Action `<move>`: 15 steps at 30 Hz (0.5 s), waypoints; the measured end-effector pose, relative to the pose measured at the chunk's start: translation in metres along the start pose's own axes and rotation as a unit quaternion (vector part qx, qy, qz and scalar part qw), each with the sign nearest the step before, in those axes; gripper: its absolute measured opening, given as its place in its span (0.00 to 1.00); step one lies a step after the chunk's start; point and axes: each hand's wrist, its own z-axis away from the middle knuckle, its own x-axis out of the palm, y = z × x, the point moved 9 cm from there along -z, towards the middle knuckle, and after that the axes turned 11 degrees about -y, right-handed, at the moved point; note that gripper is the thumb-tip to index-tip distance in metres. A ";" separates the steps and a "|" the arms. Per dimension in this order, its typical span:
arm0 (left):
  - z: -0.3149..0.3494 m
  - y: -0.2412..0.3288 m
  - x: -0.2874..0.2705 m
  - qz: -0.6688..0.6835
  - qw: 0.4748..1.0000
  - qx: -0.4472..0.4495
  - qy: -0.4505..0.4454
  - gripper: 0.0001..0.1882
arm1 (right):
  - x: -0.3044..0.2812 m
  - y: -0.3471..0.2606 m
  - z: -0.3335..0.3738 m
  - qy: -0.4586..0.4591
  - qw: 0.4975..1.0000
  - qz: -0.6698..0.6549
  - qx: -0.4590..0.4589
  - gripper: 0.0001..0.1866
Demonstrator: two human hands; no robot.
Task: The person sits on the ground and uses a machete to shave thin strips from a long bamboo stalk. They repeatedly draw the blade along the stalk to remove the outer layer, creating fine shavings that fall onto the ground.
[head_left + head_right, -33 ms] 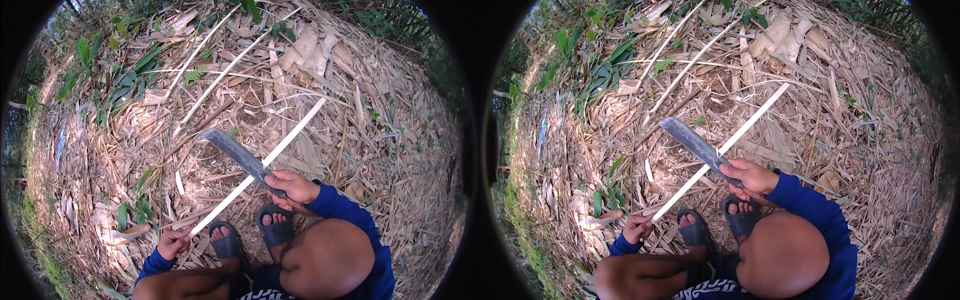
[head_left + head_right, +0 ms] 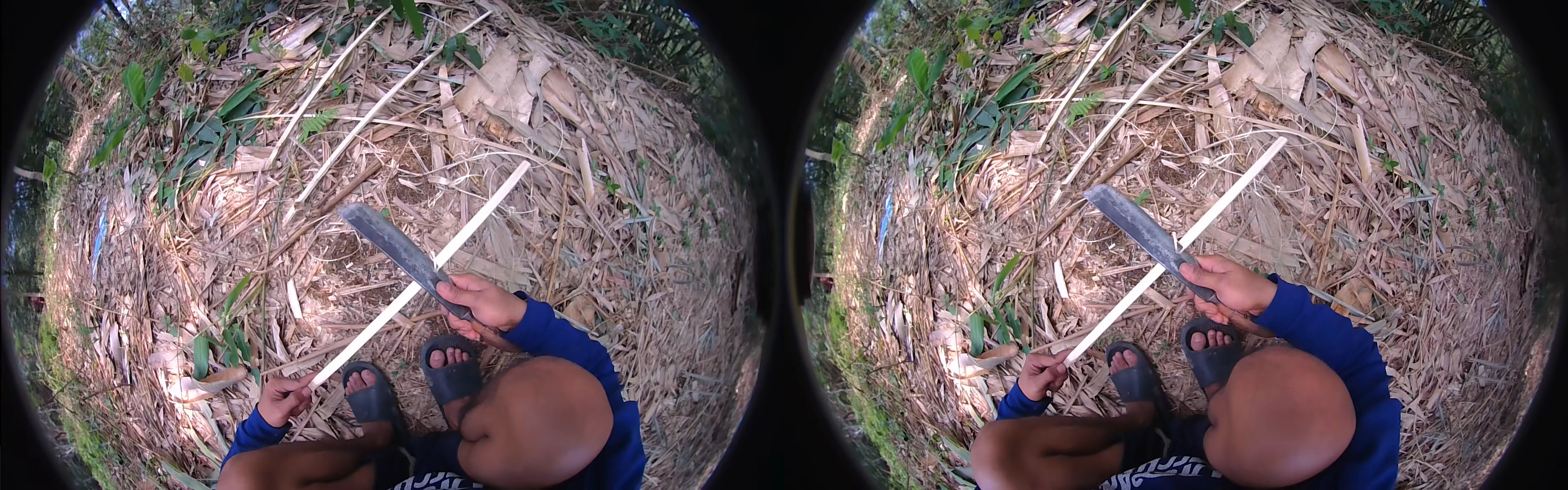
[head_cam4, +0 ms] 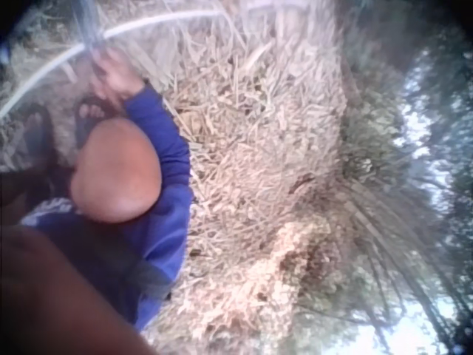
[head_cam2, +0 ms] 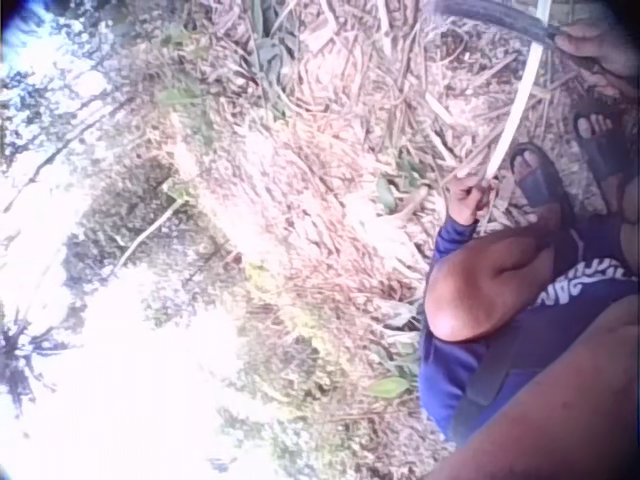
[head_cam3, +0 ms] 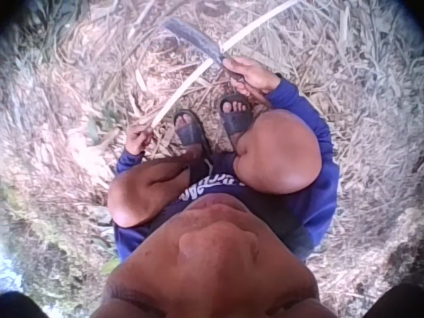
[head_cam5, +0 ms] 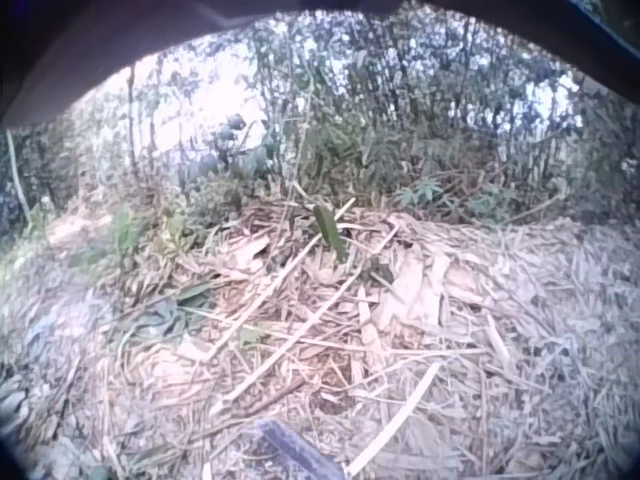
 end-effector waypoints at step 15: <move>0.052 -0.004 -0.055 0.088 0.994 0.030 0.054 0.24 | -0.146 -0.100 0.084 0.244 0.948 -0.028 -0.201 0.20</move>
